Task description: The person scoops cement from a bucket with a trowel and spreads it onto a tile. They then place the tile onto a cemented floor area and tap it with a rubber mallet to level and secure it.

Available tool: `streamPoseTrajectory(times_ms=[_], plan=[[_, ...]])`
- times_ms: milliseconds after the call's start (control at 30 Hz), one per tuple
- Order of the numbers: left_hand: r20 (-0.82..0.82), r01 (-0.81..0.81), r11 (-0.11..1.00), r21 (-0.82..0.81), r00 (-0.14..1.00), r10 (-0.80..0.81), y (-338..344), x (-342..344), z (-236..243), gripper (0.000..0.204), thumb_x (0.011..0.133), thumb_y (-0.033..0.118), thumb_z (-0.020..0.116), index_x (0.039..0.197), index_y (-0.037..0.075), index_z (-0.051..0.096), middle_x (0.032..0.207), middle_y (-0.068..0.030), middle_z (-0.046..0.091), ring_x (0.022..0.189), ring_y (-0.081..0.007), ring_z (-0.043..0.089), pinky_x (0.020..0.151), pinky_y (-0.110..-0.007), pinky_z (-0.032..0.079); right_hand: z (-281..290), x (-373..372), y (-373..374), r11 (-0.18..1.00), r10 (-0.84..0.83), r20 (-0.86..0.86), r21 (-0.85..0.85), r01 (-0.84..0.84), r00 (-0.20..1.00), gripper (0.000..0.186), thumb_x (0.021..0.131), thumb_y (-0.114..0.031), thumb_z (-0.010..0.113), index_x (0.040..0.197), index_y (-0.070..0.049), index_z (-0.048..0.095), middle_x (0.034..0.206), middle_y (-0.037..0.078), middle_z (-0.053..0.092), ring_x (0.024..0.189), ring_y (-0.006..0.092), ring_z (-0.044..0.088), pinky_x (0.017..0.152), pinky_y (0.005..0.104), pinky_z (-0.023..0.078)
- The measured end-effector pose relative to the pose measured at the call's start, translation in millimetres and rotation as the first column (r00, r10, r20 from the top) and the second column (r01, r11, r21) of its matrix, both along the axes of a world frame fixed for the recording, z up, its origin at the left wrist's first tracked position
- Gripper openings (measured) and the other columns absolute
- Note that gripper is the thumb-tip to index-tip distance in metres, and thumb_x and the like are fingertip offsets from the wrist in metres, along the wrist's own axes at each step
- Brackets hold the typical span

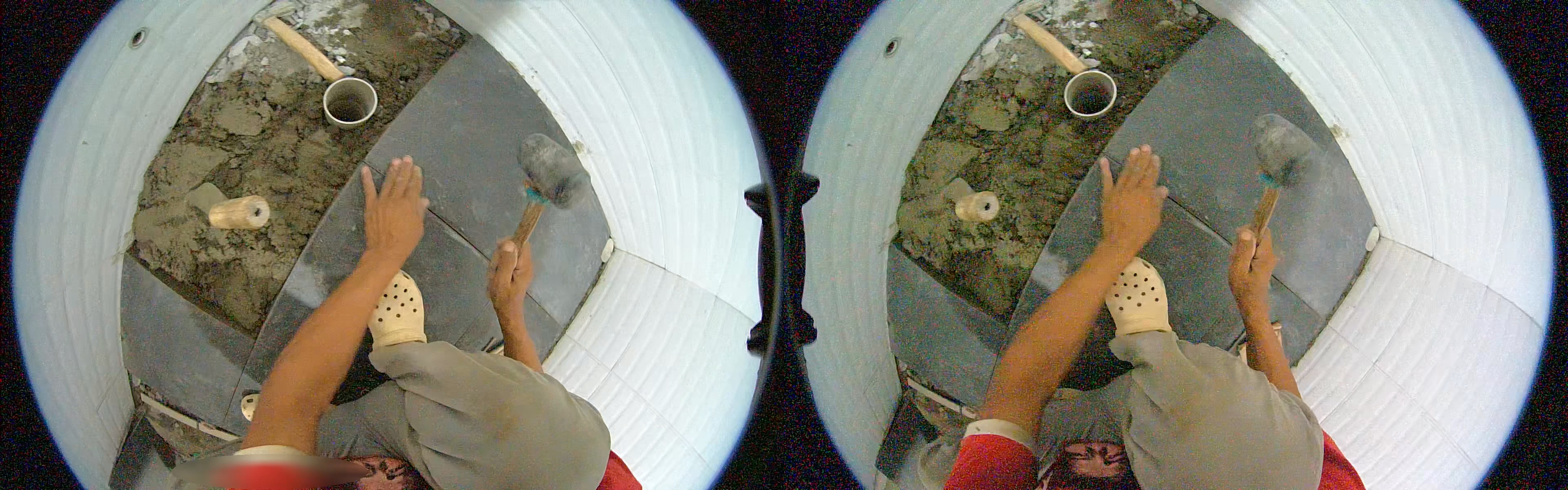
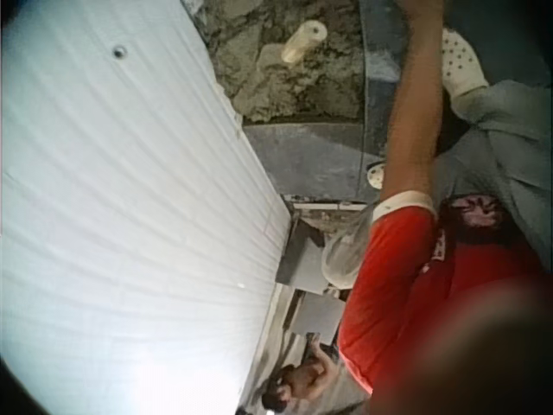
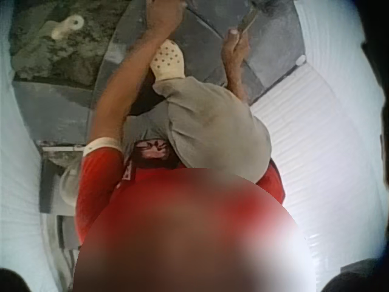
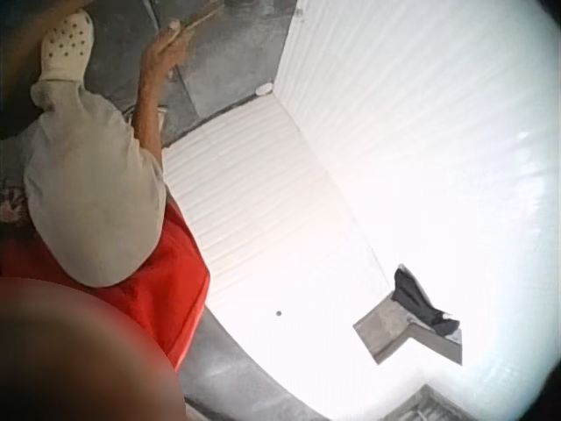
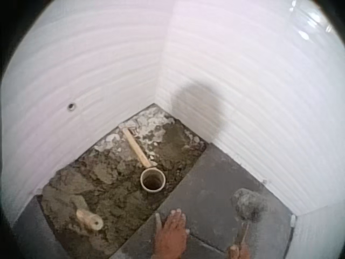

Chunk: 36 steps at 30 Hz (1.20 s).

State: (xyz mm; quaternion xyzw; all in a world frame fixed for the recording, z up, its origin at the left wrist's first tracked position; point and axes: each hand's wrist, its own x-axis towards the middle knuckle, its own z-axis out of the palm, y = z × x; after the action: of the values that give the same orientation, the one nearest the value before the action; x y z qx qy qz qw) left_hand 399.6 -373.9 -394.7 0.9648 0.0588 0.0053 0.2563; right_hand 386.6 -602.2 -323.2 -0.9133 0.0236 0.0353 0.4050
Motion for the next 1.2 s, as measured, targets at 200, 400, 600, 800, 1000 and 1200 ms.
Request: streamPoseTrajectory(times_ms=[200,400,600,800,1000,1200], plan=[[0.063,0.197,0.977,0.08,0.977,-0.202,30.1,-14.9,-6.8,0.062,0.099,0.032,0.058,0.15,0.002,0.043,0.164,-0.0138,0.033,0.153,-0.0305,0.027,0.125,-0.059,0.013,10.1,-0.4,8.1,0.993,0.093,0.047,-0.074,-0.089,0.995,0.036,0.107,-0.04,0.051,0.105,-0.004,0.058,0.076,-0.002,0.051,0.065,0.0072,0.046,0.057,0.0256,0.038],[0.008,0.179,0.981,0.07,0.984,-0.18,25.1,-22.3,3.4,0.064,0.1,0.033,0.055,0.155,0.005,0.037,0.166,-0.0126,0.029,0.155,-0.03,0.022,0.124,-0.062,0.011,-0.5,-4.1,23.9,0.998,0.057,0.197,-0.041,-0.05,0.979,0.04,0.107,-0.039,0.05,0.107,0.0,0.058,0.077,0.004,0.056,0.07,0.0139,0.055,0.06,0.033,0.045],[0.01,0.15,0.986,0.067,0.989,-0.151,19.1,-23.2,3.4,0.065,0.1,0.033,0.054,0.156,0.005,0.037,0.167,-0.0119,0.027,0.155,-0.0294,0.021,0.124,-0.063,0.01,-4.6,-8.0,28.9,0.961,0.141,-0.063,-0.231,-0.152,0.988,0.034,0.106,-0.034,0.048,0.112,-0.002,0.057,0.081,0.023,0.064,0.072,0.0461,0.065,0.064,0.0489,0.05],[0.0,0.149,0.988,0.044,0.989,-0.149,18.1,-25.9,-1.2,0.066,0.1,0.034,0.054,0.157,0.005,0.035,0.168,-0.0113,0.025,0.156,-0.0289,0.019,0.124,-0.064,0.009,3.4,-1.6,31.1,0.982,0.125,0.159,-0.161,-0.099,0.979,0.029,0.107,-0.03,0.048,0.114,-0.003,0.057,0.082,0.024,0.064,0.073,0.0461,0.064,0.065,0.0501,0.05],[0.007,0.119,0.991,0.057,0.993,-0.119,18.2,-21.2,-0.2,0.065,0.102,0.034,0.051,0.158,0.005,0.033,0.168,-0.0113,0.024,0.156,-0.0285,0.019,0.125,-0.062,0.008,-2.8,7.1,40.5,0.957,0.161,0.012,-0.247,-0.153,0.987,0.029,0.107,-0.028,0.046,0.114,-0.003,0.058,0.09,0.023,0.064,0.071,0.0428,0.063,0.064,0.0477,0.049],[-0.035,0.137,0.99,0.041,0.99,-0.136,16.7,-25.7,-0.5,0.064,0.103,0.034,0.049,0.158,0.007,0.032,0.168,-0.0113,0.025,0.156,-0.0292,0.019,0.125,-0.061,0.007,-3.2,13.3,36.9,0.97,0.174,0.093,-0.191,-0.154,0.98,0.034,0.107,-0.035,0.047,0.112,-0.003,0.057,0.087,0.025,0.064,0.071,0.0423,0.064,0.064,0.0478,0.049]])
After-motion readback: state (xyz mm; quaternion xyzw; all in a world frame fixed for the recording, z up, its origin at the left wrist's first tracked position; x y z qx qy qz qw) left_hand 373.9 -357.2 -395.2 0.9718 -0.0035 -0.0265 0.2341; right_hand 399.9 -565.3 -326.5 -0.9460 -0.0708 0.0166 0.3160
